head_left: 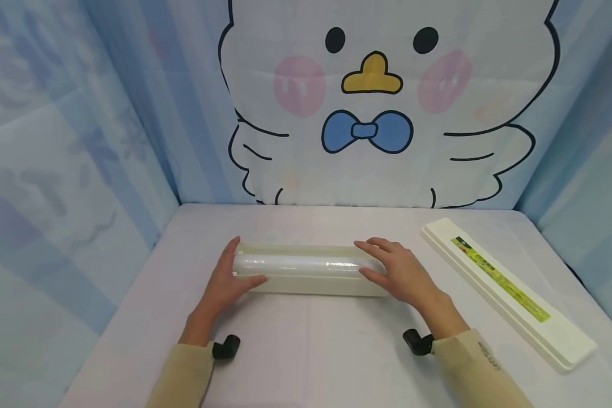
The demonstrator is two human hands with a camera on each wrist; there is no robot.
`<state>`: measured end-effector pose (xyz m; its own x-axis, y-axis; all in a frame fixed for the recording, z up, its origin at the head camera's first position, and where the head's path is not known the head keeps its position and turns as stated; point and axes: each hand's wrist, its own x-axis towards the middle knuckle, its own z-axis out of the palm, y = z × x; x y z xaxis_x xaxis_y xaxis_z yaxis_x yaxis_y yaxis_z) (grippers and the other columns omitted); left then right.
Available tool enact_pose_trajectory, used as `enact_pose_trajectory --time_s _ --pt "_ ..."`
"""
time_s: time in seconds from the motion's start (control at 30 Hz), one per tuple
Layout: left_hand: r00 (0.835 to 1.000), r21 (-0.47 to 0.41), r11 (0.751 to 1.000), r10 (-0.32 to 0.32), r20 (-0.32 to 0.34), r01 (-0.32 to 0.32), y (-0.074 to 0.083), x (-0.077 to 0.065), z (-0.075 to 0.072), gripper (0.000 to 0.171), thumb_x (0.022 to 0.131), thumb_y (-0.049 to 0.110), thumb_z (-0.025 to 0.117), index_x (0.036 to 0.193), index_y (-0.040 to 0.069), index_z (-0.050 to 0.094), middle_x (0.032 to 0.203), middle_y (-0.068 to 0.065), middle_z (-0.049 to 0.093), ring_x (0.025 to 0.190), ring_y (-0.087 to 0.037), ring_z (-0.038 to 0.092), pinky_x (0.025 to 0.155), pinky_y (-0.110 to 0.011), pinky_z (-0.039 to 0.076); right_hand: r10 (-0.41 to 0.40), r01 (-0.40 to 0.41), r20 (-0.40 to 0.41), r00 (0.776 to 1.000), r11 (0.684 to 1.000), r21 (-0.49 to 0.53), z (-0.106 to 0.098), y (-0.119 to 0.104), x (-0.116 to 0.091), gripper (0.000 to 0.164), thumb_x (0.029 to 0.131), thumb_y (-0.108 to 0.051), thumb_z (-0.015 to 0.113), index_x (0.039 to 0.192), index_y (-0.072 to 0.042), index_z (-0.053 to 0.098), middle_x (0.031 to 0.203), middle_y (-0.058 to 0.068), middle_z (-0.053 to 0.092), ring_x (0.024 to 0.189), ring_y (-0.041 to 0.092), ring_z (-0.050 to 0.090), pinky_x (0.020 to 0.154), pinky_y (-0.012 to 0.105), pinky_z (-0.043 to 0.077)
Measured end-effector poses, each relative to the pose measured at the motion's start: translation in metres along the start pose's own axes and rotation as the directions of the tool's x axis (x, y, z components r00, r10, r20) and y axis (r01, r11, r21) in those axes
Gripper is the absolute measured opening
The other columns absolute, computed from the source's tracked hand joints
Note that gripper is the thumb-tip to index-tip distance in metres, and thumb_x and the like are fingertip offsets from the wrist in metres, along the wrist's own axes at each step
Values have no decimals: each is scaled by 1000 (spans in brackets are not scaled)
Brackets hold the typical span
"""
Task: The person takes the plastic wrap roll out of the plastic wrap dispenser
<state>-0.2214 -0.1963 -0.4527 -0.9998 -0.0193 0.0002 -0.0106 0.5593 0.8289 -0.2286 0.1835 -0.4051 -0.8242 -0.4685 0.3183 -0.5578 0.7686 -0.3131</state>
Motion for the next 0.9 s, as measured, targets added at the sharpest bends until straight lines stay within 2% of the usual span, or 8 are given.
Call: enact_pose_trajectory --time_s 0.4,0.67,0.9 --pt "1000 -8 1000 -12 -6 12 0 0 2 111 80 35 86 163 18 14 164 -15 20 142 -38 30 113 -62 26 10 -7 112 994 1000 -26 -1 -4 7 48 93 -23 74 139 -14 63 130 16 63 114 40 61 97 57 47" --pt "1000 -20 1000 -6 -1 6 0 0 1 112 79 36 87 162 19 15 165 -13 19 144 -36 28 114 -61 25 10 -4 155 988 999 -39 -3 -5 11 48 91 -22 77 137 -14 64 129 14 65 116 39 61 98 57 47" --pt "1000 -11 1000 -25 4 25 0 0 -1 113 78 37 87 163 20 14 165 -13 20 144 -36 29 114 -62 25 36 -20 226 974 997 -73 -3 -6 15 44 88 -19 80 131 -12 69 127 15 67 115 38 62 97 55 48"
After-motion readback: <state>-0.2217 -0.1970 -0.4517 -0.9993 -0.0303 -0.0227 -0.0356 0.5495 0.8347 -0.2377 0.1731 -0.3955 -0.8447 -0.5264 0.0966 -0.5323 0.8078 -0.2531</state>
